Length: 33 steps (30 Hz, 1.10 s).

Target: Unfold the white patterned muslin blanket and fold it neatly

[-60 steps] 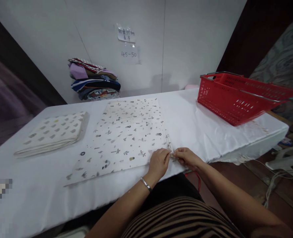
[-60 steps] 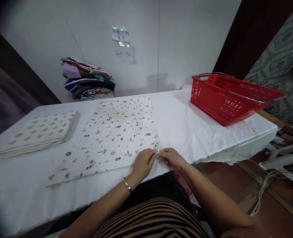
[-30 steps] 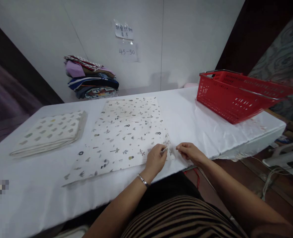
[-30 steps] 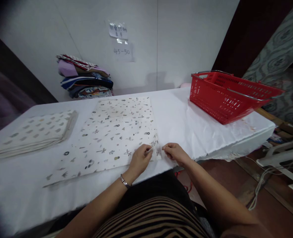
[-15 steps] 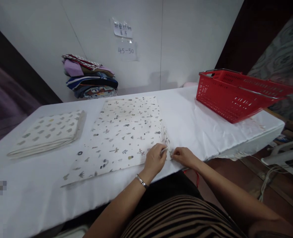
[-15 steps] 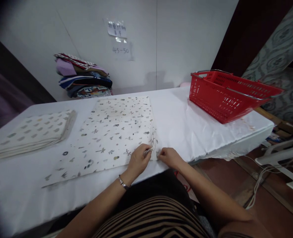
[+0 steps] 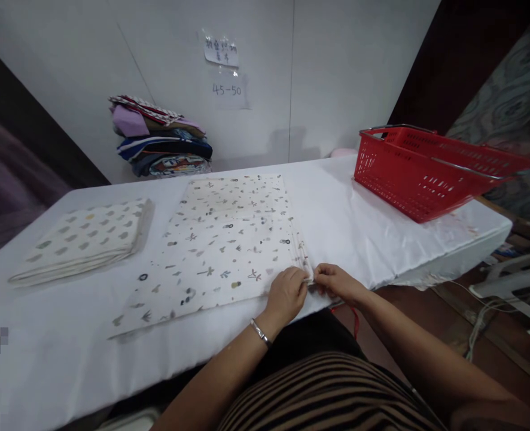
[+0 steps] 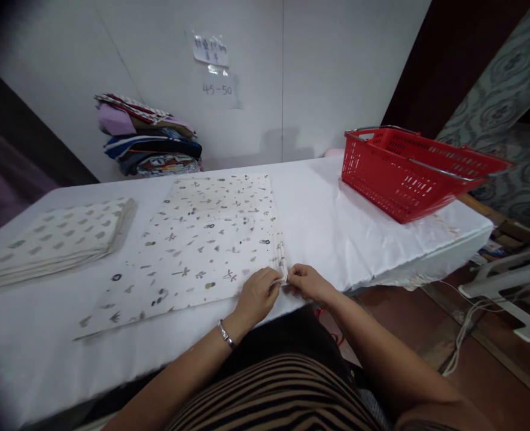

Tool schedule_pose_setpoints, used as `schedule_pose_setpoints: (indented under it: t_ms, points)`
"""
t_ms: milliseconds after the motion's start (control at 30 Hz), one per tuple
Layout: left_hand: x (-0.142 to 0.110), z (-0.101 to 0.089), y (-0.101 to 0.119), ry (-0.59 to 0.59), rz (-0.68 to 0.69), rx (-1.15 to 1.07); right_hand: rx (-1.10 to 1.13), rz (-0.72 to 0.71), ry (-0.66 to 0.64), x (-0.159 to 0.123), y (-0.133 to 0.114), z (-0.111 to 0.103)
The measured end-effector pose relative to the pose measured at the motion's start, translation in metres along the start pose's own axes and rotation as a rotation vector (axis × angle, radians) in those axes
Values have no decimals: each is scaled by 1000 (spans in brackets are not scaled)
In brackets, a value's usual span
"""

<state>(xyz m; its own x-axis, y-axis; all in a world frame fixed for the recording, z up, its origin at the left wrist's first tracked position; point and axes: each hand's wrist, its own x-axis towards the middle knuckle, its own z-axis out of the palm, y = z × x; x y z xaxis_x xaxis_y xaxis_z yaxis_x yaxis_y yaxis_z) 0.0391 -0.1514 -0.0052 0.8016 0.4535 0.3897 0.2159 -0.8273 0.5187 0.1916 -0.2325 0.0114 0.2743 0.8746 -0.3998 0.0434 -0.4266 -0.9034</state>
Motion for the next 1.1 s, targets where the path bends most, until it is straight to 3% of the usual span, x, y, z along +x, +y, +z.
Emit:
schedule_pose_setpoints:
  t_ms: [167,400,500,633,767,867,1100]
  points:
    - [0,-2,3,7,-5,-11,218,-6,-83,1,2,1]
    - [1,-3,2,-13,-42,18,328,18,-100,-3,-2,-2]
    - [4,-5,-1,31,-78,5,137,1,-62,-2,-3,-8]
    - [8,-10,-1,71,-82,-15,-386,15,39,0,-3,-11]
    - [8,-10,1,75,-73,-21,-779,-101,167,3,-2,0]
    - [7,-9,1,68,-66,-19,-872,-127,188,4,-2,7]
    - [5,-9,0,68,-58,-20,-851,-125,204,2,-5,6]
